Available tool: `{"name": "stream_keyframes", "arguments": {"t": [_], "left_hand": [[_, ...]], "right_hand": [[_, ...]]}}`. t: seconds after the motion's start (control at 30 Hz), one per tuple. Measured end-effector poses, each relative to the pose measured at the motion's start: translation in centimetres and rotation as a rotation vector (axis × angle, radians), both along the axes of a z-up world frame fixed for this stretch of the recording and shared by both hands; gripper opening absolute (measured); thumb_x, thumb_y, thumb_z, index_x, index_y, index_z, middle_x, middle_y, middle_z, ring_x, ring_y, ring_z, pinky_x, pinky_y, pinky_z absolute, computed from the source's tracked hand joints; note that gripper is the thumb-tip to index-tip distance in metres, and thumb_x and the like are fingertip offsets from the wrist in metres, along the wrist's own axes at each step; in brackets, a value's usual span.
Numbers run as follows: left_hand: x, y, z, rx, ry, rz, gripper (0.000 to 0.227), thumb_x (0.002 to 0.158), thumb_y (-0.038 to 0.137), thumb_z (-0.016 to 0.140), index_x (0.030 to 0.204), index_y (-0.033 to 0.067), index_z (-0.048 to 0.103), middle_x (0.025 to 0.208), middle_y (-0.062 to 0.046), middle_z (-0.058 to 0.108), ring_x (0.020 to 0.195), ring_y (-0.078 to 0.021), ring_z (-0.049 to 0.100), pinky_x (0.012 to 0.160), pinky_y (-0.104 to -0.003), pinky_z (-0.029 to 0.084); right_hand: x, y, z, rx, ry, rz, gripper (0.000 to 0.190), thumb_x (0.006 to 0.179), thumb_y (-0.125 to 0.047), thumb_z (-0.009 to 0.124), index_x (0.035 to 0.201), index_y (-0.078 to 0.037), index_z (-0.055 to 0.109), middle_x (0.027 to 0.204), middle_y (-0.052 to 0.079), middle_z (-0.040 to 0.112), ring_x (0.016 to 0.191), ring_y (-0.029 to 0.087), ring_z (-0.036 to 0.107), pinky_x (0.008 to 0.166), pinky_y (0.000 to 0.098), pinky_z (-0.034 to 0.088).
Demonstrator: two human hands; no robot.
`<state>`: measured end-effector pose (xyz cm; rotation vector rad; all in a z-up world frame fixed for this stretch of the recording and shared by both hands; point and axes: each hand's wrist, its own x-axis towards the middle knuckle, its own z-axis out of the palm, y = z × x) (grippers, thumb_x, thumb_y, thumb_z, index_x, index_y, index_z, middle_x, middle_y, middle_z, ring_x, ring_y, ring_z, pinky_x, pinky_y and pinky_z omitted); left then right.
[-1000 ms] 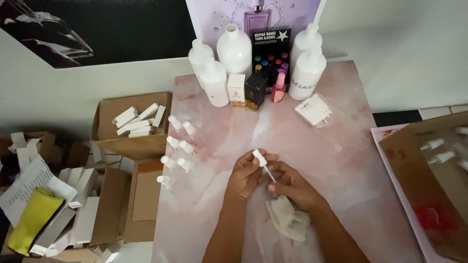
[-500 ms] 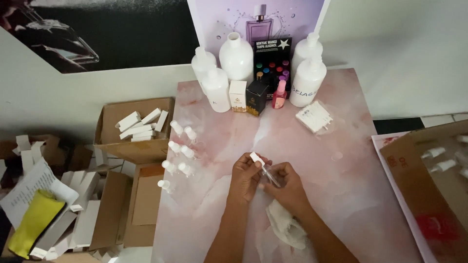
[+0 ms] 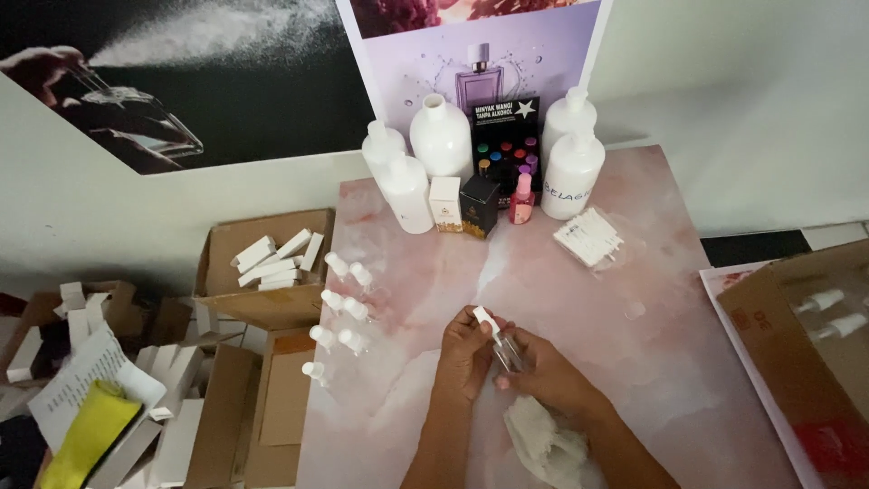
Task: Cleaning spray nozzles with a cloth and assembling them into small perfume bottles.
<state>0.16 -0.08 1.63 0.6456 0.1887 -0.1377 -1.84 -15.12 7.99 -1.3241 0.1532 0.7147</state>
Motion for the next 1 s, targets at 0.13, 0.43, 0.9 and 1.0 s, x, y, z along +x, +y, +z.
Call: {"name": "stream_keyframes", "arguments": {"t": [0.13,0.43,0.9,1.0], "left_hand": [[-0.3,0.7,0.7,0.114,0.128,-0.035,0.036,0.073,0.023,0.090,0.091,0.0155,0.059,0.089,-0.009,0.075,0.095,-0.0299,0.075,0.058,-0.031,0.053],[-0.3,0.2,0.6,0.062,-0.003,-0.034,0.025,0.078,0.015,0.086,0.091,0.0108,0.065,0.086,-0.011,0.076,0.085,-0.0237,0.070,0.084,-0.038,0.053],[-0.7,0.4,1.5,0.079,-0.033,-0.123,0.026,0.079,0.021,0.087,0.088,0.0114,0.065,0.087,-0.012,0.074,0.073,-0.0245,0.065,0.068,-0.040,0.052],[-0.7,0.3,0.9,0.097,0.001,-0.151,0.025,0.080,0.016,0.086,0.092,0.0102,0.064,0.089,-0.012,0.074,0.081,-0.0229,0.068,0.072,-0.038,0.052]], "right_hand": [[0.3,1.0,3.0,-0.062,0.205,-0.095,0.028,0.098,-0.033,0.060,0.096,-0.006,0.064,0.082,0.009,0.063,0.066,0.019,0.058,0.063,0.0314,0.048],[0.2,-0.3,-1.0,0.332,0.056,-0.064,0.079,0.070,0.004,0.081,0.145,0.000,0.057,0.117,0.010,0.064,0.103,0.022,0.063,0.087,0.0412,0.060],[0.9,-1.2,-4.3,0.394,0.082,0.025,0.086,0.072,-0.017,0.086,0.149,-0.002,0.053,0.100,0.004,0.065,0.085,0.017,0.066,0.080,0.0388,0.063],[0.5,-1.4,-3.1,0.372,0.139,0.015,0.086,0.073,-0.008,0.081,0.153,-0.007,0.050,0.104,0.007,0.059,0.095,0.022,0.062,0.083,0.0449,0.064]]}}
